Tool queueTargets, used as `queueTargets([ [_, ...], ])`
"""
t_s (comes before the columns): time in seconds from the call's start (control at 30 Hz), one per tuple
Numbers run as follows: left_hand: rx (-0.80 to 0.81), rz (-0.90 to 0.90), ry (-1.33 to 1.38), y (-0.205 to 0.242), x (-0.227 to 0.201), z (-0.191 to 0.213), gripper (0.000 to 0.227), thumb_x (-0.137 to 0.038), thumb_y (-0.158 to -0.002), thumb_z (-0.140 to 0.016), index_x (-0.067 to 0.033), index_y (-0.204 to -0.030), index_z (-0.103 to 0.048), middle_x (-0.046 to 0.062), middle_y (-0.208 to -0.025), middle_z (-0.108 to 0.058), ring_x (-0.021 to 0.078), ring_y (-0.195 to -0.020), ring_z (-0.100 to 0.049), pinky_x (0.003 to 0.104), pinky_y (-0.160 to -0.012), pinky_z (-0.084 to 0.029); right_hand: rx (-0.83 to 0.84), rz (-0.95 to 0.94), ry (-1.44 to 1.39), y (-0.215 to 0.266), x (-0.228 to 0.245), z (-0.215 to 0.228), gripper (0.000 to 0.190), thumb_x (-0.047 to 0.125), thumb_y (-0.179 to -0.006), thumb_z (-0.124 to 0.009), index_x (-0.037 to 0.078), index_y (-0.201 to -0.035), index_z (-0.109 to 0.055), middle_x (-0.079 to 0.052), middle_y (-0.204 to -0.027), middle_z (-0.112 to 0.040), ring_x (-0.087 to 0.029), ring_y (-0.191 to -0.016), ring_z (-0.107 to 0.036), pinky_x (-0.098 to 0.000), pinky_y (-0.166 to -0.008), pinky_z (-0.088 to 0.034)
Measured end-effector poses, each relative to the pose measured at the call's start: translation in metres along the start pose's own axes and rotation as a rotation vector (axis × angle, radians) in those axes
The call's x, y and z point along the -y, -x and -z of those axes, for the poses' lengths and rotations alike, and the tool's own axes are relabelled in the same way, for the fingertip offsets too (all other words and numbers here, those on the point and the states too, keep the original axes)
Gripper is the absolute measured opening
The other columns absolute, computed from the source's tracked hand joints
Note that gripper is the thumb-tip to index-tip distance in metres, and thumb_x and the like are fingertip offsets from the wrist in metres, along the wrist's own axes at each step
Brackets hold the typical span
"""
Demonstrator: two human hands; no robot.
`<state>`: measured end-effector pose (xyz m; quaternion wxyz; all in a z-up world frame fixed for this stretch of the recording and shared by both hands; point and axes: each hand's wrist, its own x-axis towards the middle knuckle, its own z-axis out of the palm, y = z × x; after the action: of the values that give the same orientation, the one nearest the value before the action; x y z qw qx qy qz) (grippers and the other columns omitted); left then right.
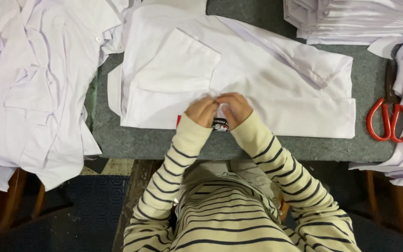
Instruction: A worker buttons a white school uniform shirt and then folds it into a precise rectangular shape on a factory work table.
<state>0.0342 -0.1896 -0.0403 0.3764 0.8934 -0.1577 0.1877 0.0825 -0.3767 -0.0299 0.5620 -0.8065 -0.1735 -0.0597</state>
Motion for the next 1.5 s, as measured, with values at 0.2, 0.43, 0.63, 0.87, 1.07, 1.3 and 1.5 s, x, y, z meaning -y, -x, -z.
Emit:
queueTargets([
  [0.2, 0.144, -0.059, -0.361, 0.001, -0.002, -0.011, 0.049, -0.043, -0.105, -0.05, -0.0141, -0.144, -0.05, 0.008, -0.16, -0.042, 0.0252, -0.15, -0.039, 0.064, -0.121, -0.015, 0.275, 0.385, 0.671, 0.027, -0.001, 0.01, 0.055, 0.036, -0.11, -0.036, 0.007, -0.156, -0.044, -0.014, -0.159, -0.046, -0.03, -0.141, -0.05, -0.0506, -0.112, -0.037],
  [0.43, 0.366, 0.074, -0.369, -0.01, -0.015, 0.006, 0.068, -0.041, -0.103, -0.048, -0.0206, -0.165, -0.027, 0.003, -0.173, -0.019, 0.0259, -0.158, -0.021, 0.062, -0.121, -0.009, 0.215, 0.298, 0.937, 0.043, -0.027, 0.09, 0.073, 0.059, -0.105, -0.028, 0.011, -0.159, -0.043, -0.011, -0.162, -0.044, -0.031, -0.146, -0.043, -0.0494, -0.113, -0.038],
  [0.63, 0.352, 0.059, -0.408, -0.007, -0.01, 0.001, 0.066, -0.044, -0.106, -0.044, -0.0209, -0.165, -0.027, 0.002, -0.174, -0.019, 0.0238, -0.159, -0.016, 0.055, -0.122, 0.001, 0.18, -0.188, 1.11, 0.075, -0.079, 0.225, 0.08, 0.065, -0.104, -0.021, 0.014, -0.166, -0.025, -0.009, -0.171, -0.024, -0.033, -0.155, -0.022, -0.0627, -0.117, -0.025],
  [0.87, 0.36, 0.174, -0.014, -0.003, -0.004, 0.022, 0.067, -0.034, -0.102, -0.059, -0.0216, -0.162, -0.034, 0.005, -0.171, -0.024, 0.0281, -0.157, -0.02, 0.058, -0.124, -0.003, 0.147, -0.455, 1.001, 0.067, -0.053, 0.233, 0.074, 0.056, -0.106, -0.032, 0.016, -0.167, -0.017, -0.007, -0.174, -0.009, -0.029, -0.159, -0.005, -0.0682, -0.121, 0.001],
  [1.07, -0.171, 0.331, 0.16, 0.04, 0.073, 0.111, 0.043, -0.028, -0.109, -0.05, -0.0012, -0.142, -0.056, 0.019, -0.143, -0.058, 0.0326, -0.134, -0.055, 0.041, -0.116, -0.043, 0.063, -0.436, 0.921, 0.059, -0.053, 0.237, 0.072, 0.027, -0.096, -0.057, 0.002, -0.159, -0.032, -0.023, -0.169, -0.02, -0.04, -0.156, -0.01, -0.0783, -0.11, 0.005],
  [1.3, -0.46, 0.585, -0.063, 0.046, 0.032, 0.164, 0.027, -0.009, -0.106, -0.052, -0.0023, -0.131, -0.061, 0.015, -0.126, -0.062, 0.0256, -0.113, -0.061, 0.04, -0.094, -0.053, -0.016, -0.808, 1.054, 0.054, -0.035, 0.267, 0.082, 0.016, -0.083, -0.078, 0.004, -0.154, -0.039, -0.02, -0.167, -0.023, -0.04, -0.152, -0.014, -0.0857, -0.106, -0.007],
  [1.5, -0.295, 0.862, -0.333, 0.065, 0.049, 0.176, 0.018, -0.015, -0.104, -0.061, -0.0013, -0.112, -0.071, 0.013, -0.106, -0.068, 0.027, -0.094, -0.062, 0.043, -0.081, -0.05, -0.483, -0.605, 0.825, 0.112, -0.001, 0.267, 0.017, 0.019, -0.121, -0.074, 0.004, -0.126, -0.066, -0.008, -0.102, -0.068, -0.021, -0.083, -0.064, -0.037, -0.071, -0.051],
])
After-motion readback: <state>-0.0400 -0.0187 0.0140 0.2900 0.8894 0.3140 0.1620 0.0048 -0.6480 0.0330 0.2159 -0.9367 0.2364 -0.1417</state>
